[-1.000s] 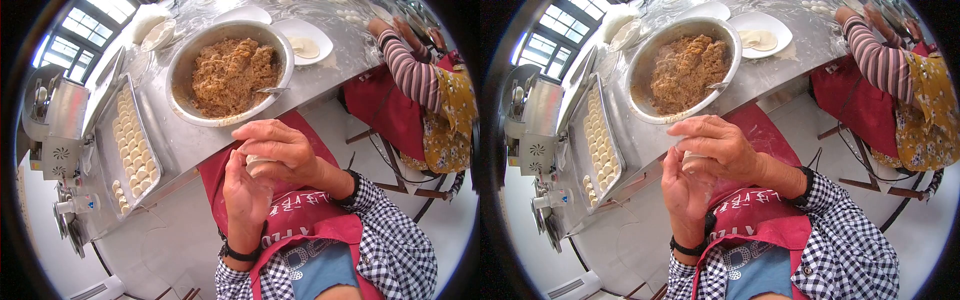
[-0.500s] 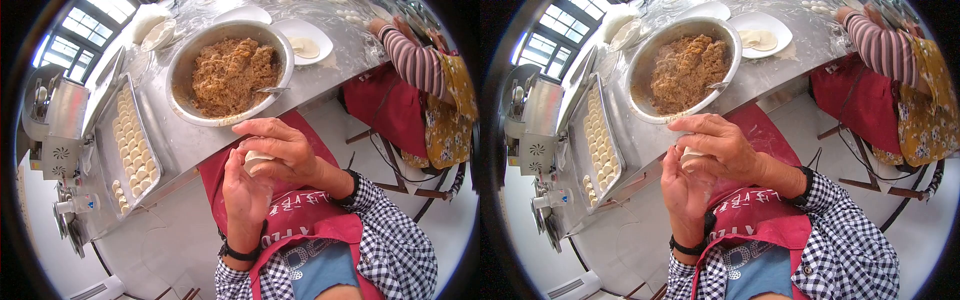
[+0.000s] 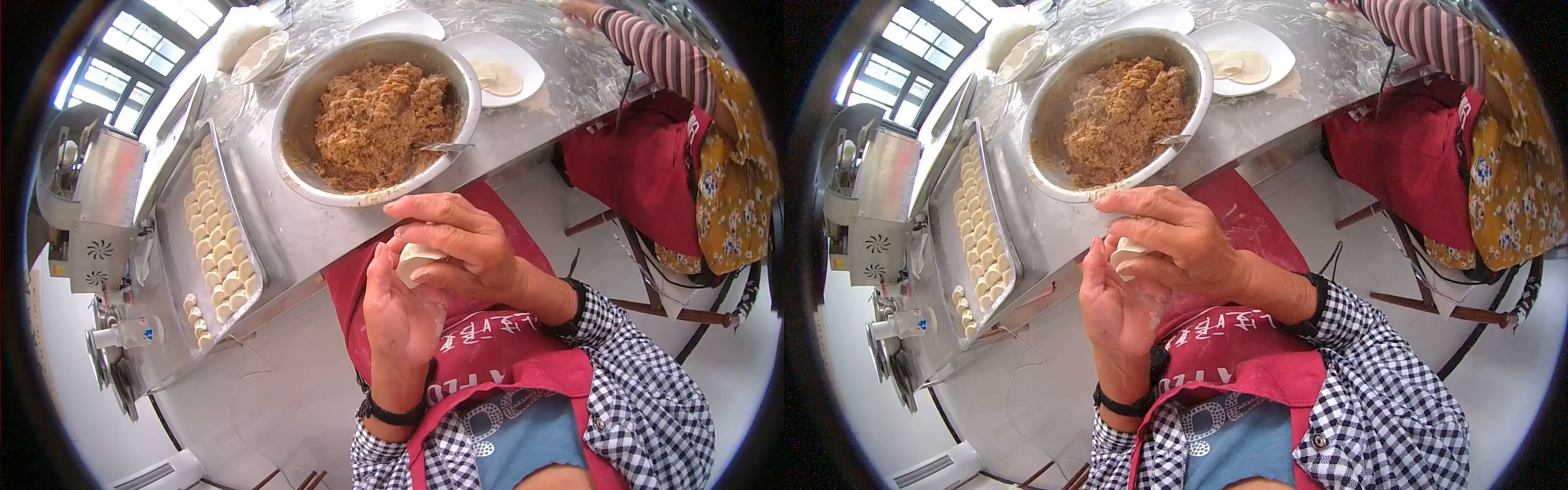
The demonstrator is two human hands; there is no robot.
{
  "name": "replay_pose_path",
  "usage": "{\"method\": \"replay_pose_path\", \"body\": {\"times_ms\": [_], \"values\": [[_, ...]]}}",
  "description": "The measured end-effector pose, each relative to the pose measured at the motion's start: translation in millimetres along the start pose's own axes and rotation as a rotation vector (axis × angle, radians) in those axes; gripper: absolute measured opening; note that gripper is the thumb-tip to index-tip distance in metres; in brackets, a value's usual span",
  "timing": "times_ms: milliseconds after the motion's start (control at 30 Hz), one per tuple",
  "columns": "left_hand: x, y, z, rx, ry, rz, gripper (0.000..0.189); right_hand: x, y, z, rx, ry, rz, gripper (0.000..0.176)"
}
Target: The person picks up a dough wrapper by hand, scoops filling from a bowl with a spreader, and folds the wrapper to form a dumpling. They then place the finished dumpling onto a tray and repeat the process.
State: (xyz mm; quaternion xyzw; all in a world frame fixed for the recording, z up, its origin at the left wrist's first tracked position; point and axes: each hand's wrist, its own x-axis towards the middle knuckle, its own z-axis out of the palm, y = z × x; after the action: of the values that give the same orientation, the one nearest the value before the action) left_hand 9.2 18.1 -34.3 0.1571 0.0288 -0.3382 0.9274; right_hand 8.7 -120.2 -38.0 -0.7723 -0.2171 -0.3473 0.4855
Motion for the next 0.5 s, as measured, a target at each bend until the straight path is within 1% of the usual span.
{"method": "replay_pose_path", "body": {"times_ms": [67,133,233,367,433,467,500], "values": [[0.3,-0.8,3.4,0.001,-0.009,0.0,0.039,-0.9,2.0,-0.1,-0.002,0.002,0.0,0.024],[1.3,-3.1,11.3,0.0,0.108,0.035,0.039,-1.6,6.5,0.6,-0.032,-0.007,-0.091,0.022],[0.7,-4.2,9.6,-0.001,0.091,0.066,0.038,-1.3,6.6,0.4,-0.07,-0.032,-0.137,0.019],[0.8,-3.9,10.0,0.01,0.108,0.065,0.038,-0.6,3.9,1.1,-0.134,-0.006,-0.132,0.018],[1.7,-1.5,5.7,-0.09,0.028,0.019,0.039,0.5,3.3,0.4,-0.145,0.0,-0.14,0.024],[1.5,-0.7,3.1,-0.09,0.029,0.02,0.039,0.3,2.9,0.6,-0.145,-0.001,-0.14,0.024],[1.1,0.0,0.4,-0.062,0.011,0.013,0.04,0.0,2.4,0.7,-0.115,0.019,-0.112,0.028]]}}
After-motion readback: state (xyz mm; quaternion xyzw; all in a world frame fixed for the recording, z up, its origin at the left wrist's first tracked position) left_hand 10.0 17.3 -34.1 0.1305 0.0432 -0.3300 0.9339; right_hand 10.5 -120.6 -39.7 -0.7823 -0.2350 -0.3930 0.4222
